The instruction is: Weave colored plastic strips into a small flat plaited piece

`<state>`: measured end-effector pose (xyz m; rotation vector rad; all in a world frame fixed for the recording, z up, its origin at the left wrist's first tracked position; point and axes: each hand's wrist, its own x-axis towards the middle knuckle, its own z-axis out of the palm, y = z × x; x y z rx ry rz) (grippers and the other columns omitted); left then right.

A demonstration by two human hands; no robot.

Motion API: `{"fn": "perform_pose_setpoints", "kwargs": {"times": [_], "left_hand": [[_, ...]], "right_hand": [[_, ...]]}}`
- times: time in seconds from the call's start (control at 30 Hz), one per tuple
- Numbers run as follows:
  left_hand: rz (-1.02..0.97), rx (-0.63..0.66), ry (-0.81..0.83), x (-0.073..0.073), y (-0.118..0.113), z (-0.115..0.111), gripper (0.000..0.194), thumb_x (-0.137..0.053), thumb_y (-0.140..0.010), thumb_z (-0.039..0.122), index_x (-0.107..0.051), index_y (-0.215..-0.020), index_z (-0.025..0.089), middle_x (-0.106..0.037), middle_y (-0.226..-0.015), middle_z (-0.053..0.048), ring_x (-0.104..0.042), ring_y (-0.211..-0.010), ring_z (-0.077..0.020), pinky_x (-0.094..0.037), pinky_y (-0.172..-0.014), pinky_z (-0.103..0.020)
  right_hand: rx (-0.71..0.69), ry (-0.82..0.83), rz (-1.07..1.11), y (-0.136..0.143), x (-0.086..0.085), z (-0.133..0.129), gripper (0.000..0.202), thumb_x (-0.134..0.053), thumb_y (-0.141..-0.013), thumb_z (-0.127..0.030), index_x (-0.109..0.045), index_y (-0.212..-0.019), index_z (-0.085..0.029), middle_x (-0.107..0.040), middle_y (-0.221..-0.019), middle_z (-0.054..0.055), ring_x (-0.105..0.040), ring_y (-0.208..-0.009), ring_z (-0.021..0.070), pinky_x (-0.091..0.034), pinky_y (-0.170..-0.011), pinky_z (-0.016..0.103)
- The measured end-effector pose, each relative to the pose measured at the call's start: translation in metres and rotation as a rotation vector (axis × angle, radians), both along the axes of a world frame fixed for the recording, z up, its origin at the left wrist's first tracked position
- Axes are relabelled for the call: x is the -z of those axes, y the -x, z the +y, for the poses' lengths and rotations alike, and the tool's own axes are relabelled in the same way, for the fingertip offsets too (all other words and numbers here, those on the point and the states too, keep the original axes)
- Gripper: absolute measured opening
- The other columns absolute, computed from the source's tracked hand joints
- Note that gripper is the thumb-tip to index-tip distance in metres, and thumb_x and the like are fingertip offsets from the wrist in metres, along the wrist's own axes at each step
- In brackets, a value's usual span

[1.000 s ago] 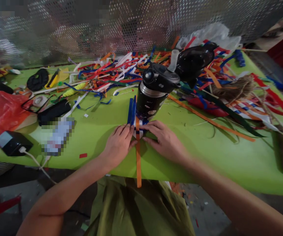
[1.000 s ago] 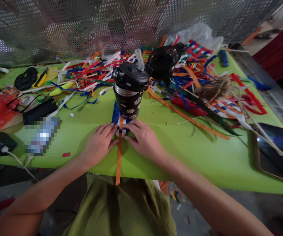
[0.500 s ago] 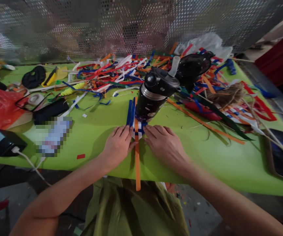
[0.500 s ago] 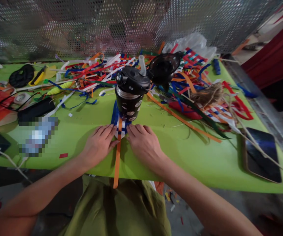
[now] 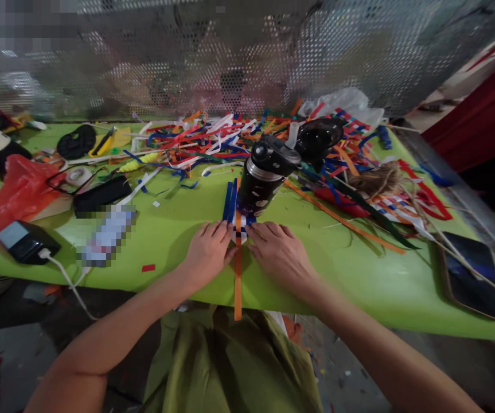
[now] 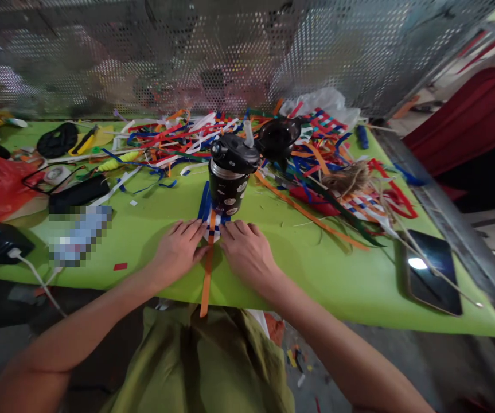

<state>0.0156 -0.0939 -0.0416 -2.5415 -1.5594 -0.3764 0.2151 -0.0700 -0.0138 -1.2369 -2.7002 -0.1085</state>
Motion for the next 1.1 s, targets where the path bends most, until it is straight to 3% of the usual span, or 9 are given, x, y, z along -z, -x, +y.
{"fn": "perform_pose_setpoints", "kwargs": {"times": [0.33, 0.5, 0.7, 0.9, 1.1], "left_hand": [[-0.011, -0.036, -0.077, -0.004, -0.003, -0.007, 0.043, -0.052, -0.098, 0.028, -0.053, -0.138, 0.011, -0.069, -0.125, -0.017, -0.066, -0.112, -0.0271, -0.048, -0.101, -0.044], [-0.004, -0.026, -0.08, 0.001, -0.002, -0.008, 0.036, -0.049, -0.098, 0.028, -0.062, -0.128, 0.012, -0.067, -0.131, -0.018, -0.065, -0.117, -0.0297, -0.046, -0.105, -0.05], [0.02, -0.066, 0.006, 0.001, 0.0, -0.009, 0.042, -0.044, -0.1, 0.033, -0.062, -0.132, 0.013, -0.062, -0.139, -0.016, -0.062, -0.123, -0.0317, -0.041, -0.111, -0.055], [0.008, -0.107, 0.015, 0.002, 0.0, -0.011, 0.042, -0.045, -0.101, 0.034, -0.06, -0.135, 0.016, -0.06, -0.143, -0.014, -0.059, -0.126, -0.0314, -0.043, -0.109, -0.05], [0.0, -0.117, 0.026, 0.008, 0.0, -0.009, 0.044, -0.042, -0.102, 0.037, -0.059, -0.136, 0.015, -0.058, -0.144, -0.014, -0.06, -0.125, -0.0312, -0.044, -0.107, -0.049]], "right_hand": [[0.079, 0.034, -0.009, 0.007, 0.0, -0.021, 0.042, -0.05, -0.099, -0.028, -0.057, -0.137, -0.011, -0.066, -0.134, 0.014, -0.059, -0.112, 0.0279, -0.043, -0.096, 0.04], [0.135, 0.046, 0.001, 0.012, 0.006, -0.029, 0.043, -0.048, -0.1, -0.032, -0.056, -0.138, -0.012, -0.06, -0.142, 0.015, -0.056, -0.12, 0.027, -0.04, -0.102, 0.039], [0.187, 0.079, 0.041, 0.02, 0.011, -0.029, 0.044, -0.049, -0.1, -0.035, -0.057, -0.136, -0.012, -0.058, -0.143, 0.016, -0.052, -0.124, 0.0284, -0.035, -0.107, 0.041], [0.231, 0.062, 0.106, 0.024, 0.013, -0.032, 0.037, -0.047, -0.101, -0.035, -0.062, -0.127, -0.015, -0.065, -0.131, 0.013, -0.052, -0.118, 0.0286, -0.039, -0.101, 0.042], [0.264, 0.06, 0.229, 0.021, 0.021, -0.034, 0.036, -0.05, -0.1, -0.035, -0.06, -0.131, -0.019, -0.063, -0.136, 0.01, -0.052, -0.122, 0.0276, -0.041, -0.101, 0.043]]}}
